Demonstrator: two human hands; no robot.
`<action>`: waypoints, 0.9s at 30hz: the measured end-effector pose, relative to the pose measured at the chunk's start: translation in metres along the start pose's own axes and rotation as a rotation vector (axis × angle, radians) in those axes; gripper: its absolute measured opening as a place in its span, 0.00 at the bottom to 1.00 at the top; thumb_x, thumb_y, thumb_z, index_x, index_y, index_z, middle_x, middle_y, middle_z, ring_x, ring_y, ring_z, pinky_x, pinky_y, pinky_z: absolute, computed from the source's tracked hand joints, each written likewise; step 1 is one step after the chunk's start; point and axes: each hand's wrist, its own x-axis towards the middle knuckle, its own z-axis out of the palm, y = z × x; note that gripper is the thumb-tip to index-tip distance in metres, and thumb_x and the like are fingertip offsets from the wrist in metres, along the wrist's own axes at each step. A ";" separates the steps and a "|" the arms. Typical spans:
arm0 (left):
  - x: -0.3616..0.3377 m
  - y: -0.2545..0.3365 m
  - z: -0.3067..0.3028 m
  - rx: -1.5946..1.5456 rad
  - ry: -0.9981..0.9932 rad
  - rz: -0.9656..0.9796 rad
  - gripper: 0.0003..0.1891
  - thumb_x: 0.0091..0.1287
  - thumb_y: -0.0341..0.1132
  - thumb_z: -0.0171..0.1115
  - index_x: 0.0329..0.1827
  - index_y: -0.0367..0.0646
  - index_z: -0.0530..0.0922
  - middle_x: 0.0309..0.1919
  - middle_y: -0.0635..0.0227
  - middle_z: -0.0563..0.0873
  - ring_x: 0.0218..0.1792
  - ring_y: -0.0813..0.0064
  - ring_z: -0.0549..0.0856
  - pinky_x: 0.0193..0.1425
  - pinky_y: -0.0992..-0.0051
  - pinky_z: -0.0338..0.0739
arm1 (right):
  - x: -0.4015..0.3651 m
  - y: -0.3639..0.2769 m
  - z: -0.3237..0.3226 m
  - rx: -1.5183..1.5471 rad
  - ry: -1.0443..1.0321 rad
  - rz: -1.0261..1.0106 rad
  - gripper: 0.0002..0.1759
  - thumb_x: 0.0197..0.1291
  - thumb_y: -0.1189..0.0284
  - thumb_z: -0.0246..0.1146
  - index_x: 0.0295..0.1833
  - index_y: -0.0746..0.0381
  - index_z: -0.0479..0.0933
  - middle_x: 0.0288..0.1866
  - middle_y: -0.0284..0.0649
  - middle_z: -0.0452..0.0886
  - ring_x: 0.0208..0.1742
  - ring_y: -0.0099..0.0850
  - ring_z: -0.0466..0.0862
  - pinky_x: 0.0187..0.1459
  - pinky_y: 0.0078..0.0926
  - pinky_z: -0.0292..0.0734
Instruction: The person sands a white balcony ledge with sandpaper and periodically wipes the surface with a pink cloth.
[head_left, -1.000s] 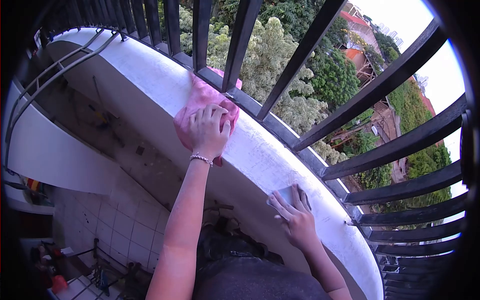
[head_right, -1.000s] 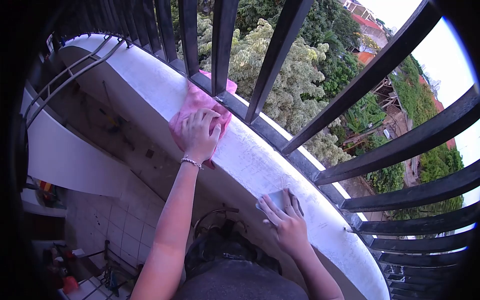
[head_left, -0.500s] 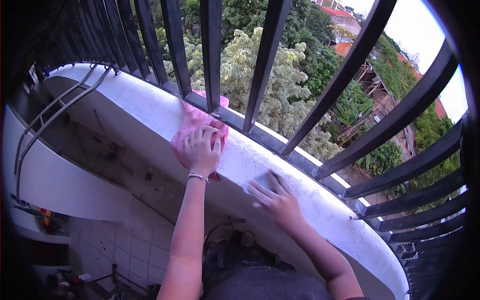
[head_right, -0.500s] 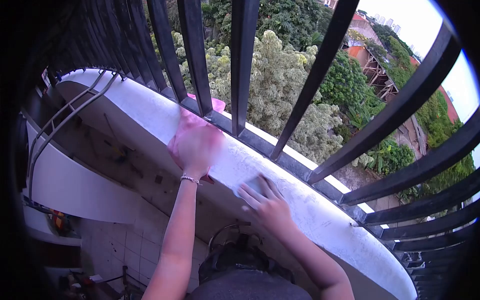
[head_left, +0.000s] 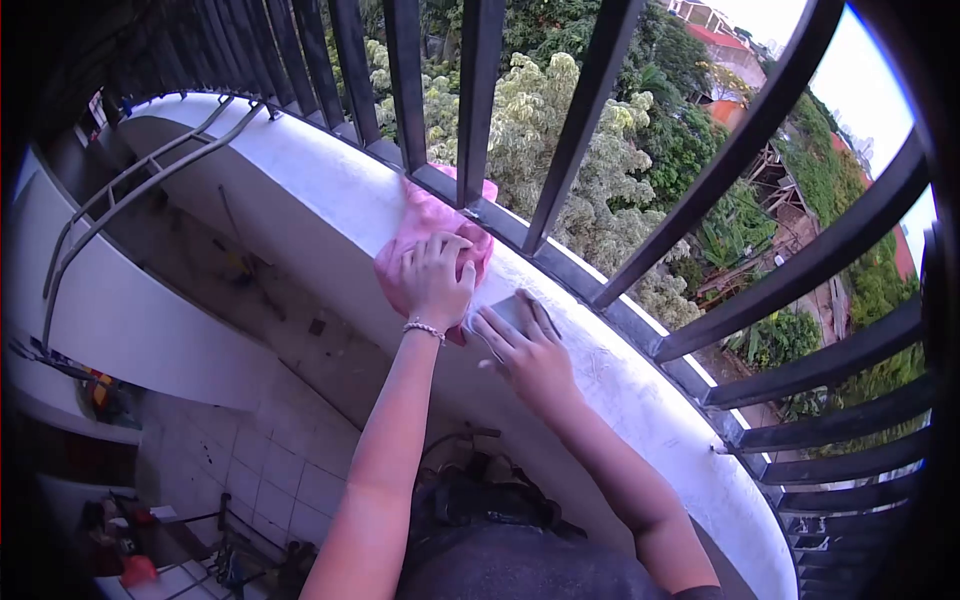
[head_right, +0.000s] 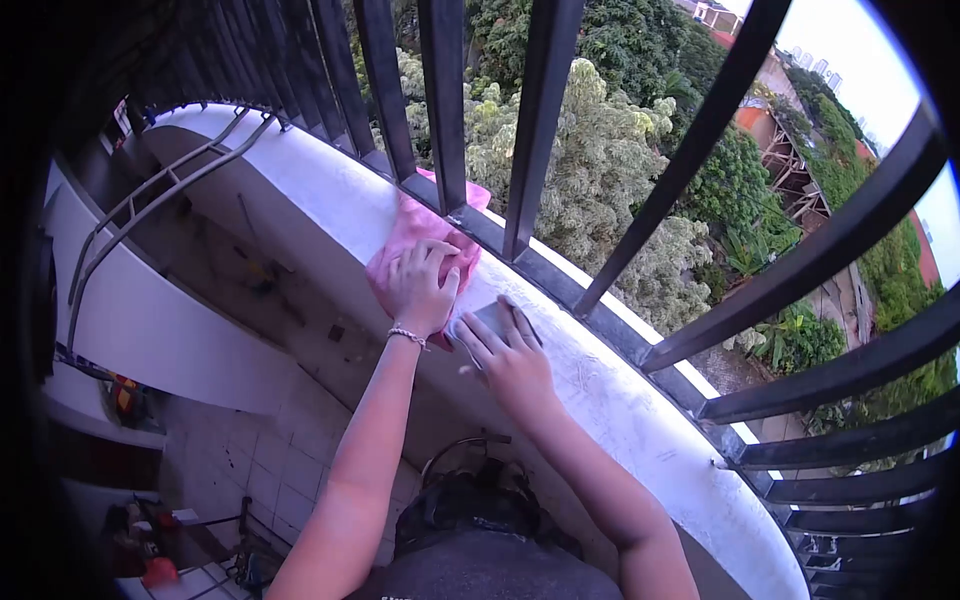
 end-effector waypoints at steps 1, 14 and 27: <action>-0.001 -0.001 0.001 0.000 0.004 0.004 0.14 0.66 0.43 0.68 0.53 0.54 0.85 0.55 0.71 0.85 0.61 0.64 0.81 0.69 0.57 0.69 | 0.004 0.000 0.003 -0.010 0.024 -0.022 0.39 0.60 0.58 0.75 0.78 0.48 0.77 0.79 0.26 0.79 0.83 0.55 0.70 0.82 0.50 0.67; 0.000 0.004 -0.001 0.037 -0.016 -0.039 0.15 0.64 0.41 0.69 0.54 0.56 0.86 0.52 0.70 0.85 0.60 0.63 0.82 0.69 0.57 0.70 | -0.061 0.007 -0.063 0.018 -0.178 0.027 0.38 0.59 0.63 0.76 0.77 0.46 0.78 0.78 0.26 0.79 0.82 0.56 0.70 0.80 0.52 0.69; -0.002 -0.008 0.004 0.065 -0.009 0.078 0.16 0.67 0.42 0.66 0.57 0.56 0.85 0.55 0.70 0.84 0.61 0.62 0.81 0.70 0.55 0.69 | -0.113 0.015 -0.086 -0.028 -0.228 0.084 0.37 0.64 0.57 0.72 0.79 0.46 0.75 0.80 0.27 0.78 0.82 0.50 0.71 0.83 0.49 0.65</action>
